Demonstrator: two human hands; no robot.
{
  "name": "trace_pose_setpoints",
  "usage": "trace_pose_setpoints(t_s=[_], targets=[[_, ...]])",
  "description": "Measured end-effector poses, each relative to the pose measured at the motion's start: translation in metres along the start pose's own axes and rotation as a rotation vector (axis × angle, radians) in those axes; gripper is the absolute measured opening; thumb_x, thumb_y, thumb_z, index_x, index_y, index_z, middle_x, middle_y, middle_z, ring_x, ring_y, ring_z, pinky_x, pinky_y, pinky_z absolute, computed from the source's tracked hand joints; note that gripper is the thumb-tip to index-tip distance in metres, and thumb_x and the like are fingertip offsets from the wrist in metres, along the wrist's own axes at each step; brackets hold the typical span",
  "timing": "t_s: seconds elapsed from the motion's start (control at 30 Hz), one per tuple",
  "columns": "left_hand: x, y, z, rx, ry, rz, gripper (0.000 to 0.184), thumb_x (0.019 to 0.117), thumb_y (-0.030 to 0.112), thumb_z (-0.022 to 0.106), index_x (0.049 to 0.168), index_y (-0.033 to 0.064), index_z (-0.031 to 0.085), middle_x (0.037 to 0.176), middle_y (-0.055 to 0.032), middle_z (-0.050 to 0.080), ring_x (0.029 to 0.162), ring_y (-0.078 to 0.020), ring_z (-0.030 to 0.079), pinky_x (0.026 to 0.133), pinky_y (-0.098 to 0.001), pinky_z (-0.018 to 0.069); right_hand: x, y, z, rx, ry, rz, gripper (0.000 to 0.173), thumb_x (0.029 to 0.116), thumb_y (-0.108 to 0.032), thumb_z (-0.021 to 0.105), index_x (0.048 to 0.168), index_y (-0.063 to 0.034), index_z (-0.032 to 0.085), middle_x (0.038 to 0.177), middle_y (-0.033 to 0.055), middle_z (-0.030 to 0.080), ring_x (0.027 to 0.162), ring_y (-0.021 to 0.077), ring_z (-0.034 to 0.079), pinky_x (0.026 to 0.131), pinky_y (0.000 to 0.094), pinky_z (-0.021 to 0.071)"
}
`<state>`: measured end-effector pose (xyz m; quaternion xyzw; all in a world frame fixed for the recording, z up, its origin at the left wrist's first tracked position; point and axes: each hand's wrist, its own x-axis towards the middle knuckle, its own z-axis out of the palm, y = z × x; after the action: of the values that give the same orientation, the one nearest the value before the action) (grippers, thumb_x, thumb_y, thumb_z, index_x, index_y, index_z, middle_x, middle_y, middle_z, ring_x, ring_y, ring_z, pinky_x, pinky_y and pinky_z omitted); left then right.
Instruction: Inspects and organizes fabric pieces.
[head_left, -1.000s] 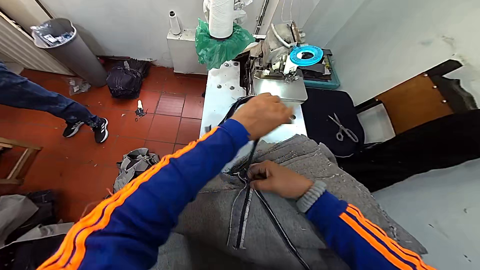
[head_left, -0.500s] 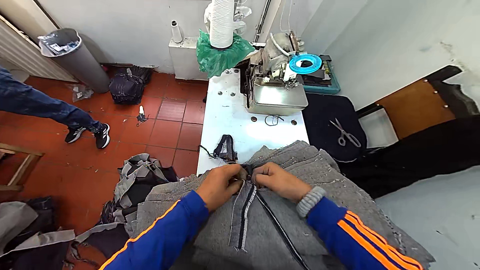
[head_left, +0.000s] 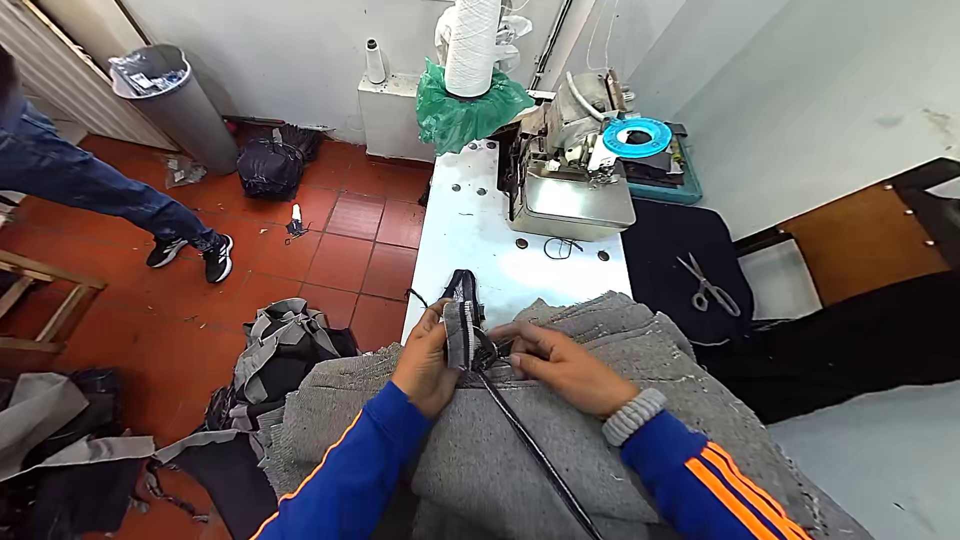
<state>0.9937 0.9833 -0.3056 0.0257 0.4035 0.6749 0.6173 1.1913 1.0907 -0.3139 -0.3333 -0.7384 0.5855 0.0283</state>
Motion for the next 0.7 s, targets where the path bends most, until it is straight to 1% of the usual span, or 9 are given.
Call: trace_pose_setpoints(t_s=[0.07,0.17,0.2,0.27,0.37,0.47,0.53,0.6,0.7], targets=[[-0.006,0.029,-0.003,0.084,-0.146,0.112,0.028,0.1035,0.004,0.040,0.124,0.0103,0.058,0.086,-0.0008,0.067,0.078,-0.0113,0.067,0.077,-0.0323,0.0584,0.001,-0.005,0.001,-0.196,-0.120,-0.030,0.038,0.1034,-0.031,0.056,0.138,-0.0168,0.063,0.091,0.0043,0.066,0.079,0.0146,0.061,0.078,0.0381,0.0517],[-0.032,0.112,-0.019,0.337,-0.276,0.388,0.025,0.1055,0.015,0.043,0.111,0.0219,0.066,0.068,0.0108,0.055,0.064,-0.0023,0.054,0.067,-0.0227,0.0504,0.002,-0.011,0.009,-0.389,-0.094,-0.049,0.031,0.1039,-0.033,0.056,0.108,-0.0049,0.069,0.089,0.0129,0.068,0.085,0.0277,0.065,0.083,0.0527,0.0505],[-0.044,0.136,-0.032,0.494,-0.268,0.474,0.026,0.1064,0.018,0.041,0.113,0.0234,0.065,0.067,0.0108,0.051,0.063,-0.0024,0.052,0.067,-0.0224,0.0486,0.000,-0.010,0.010,-0.424,-0.009,-0.092,0.033,0.1039,-0.033,0.054,0.100,-0.0038,0.069,0.086,0.0127,0.068,0.083,0.0275,0.066,0.079,0.0517,0.0525],[-0.070,0.157,-0.071,0.828,-0.125,0.552,0.025,0.1053,0.024,0.047,0.118,0.0209,0.069,0.074,0.0036,0.062,0.068,-0.0084,0.061,0.072,-0.0275,0.0555,-0.011,-0.010,0.005,-0.517,0.188,-0.226,0.033,0.1027,-0.029,0.053,0.088,-0.0033,0.067,0.081,0.0125,0.067,0.079,0.0277,0.068,0.074,0.0497,0.0560],[-0.106,0.144,-0.129,1.176,0.047,0.521,0.029,0.1038,0.026,0.054,0.121,0.0081,0.068,0.109,-0.0022,0.074,0.097,-0.0138,0.072,0.088,-0.0358,0.0607,-0.039,-0.021,-0.009,-0.680,0.227,-0.287,0.031,0.1017,-0.028,0.055,0.085,-0.0036,0.065,0.078,0.0139,0.067,0.078,0.0316,0.069,0.075,0.0524,0.0568],[-0.132,0.118,-0.144,1.250,0.053,0.530,0.022,0.0997,0.011,0.059,0.116,0.0003,0.069,0.115,-0.0021,0.073,0.107,-0.0059,0.068,0.096,-0.0318,0.0571,-0.056,-0.022,-0.025,-0.802,0.185,-0.272,0.037,0.1041,-0.034,0.052,0.083,-0.0065,0.064,0.075,0.0115,0.067,0.075,0.0304,0.069,0.077,0.0535,0.0544],[-0.129,0.097,-0.136,1.277,-0.035,0.588,0.019,0.1006,0.015,0.062,0.114,0.0048,0.071,0.116,-0.0022,0.073,0.117,-0.0068,0.065,0.104,-0.0339,0.0530,-0.055,-0.030,-0.020,-0.764,0.174,-0.265,0.035,0.1029,-0.031,0.053,0.080,-0.0070,0.063,0.072,0.0104,0.064,0.071,0.0285,0.067,0.069,0.0505,0.0546],[-0.109,0.077,-0.105,1.320,-0.138,0.656,0.022,0.0982,0.015,0.066,0.115,0.0025,0.072,0.117,-0.0092,0.074,0.123,-0.0182,0.064,0.109,-0.0417,0.0491,-0.051,-0.050,0.008,-0.640,0.178,-0.251,0.029,0.0980,-0.024,0.058,0.076,-0.0058,0.064,0.066,0.0093,0.061,0.062,0.0252,0.064,0.057,0.0468,0.0522],[-0.074,0.045,-0.058,1.452,-0.389,0.704,0.041,0.0962,0.021,0.067,0.134,0.0068,0.065,0.137,-0.0103,0.066,0.134,-0.0297,0.057,0.113,-0.0503,0.0455,-0.077,-0.073,0.046,-0.526,0.116,-0.199,0.030,0.0990,-0.017,0.060,0.074,-0.0013,0.065,0.064,0.0127,0.062,0.063,0.0287,0.065,0.062,0.0493,0.0522]])
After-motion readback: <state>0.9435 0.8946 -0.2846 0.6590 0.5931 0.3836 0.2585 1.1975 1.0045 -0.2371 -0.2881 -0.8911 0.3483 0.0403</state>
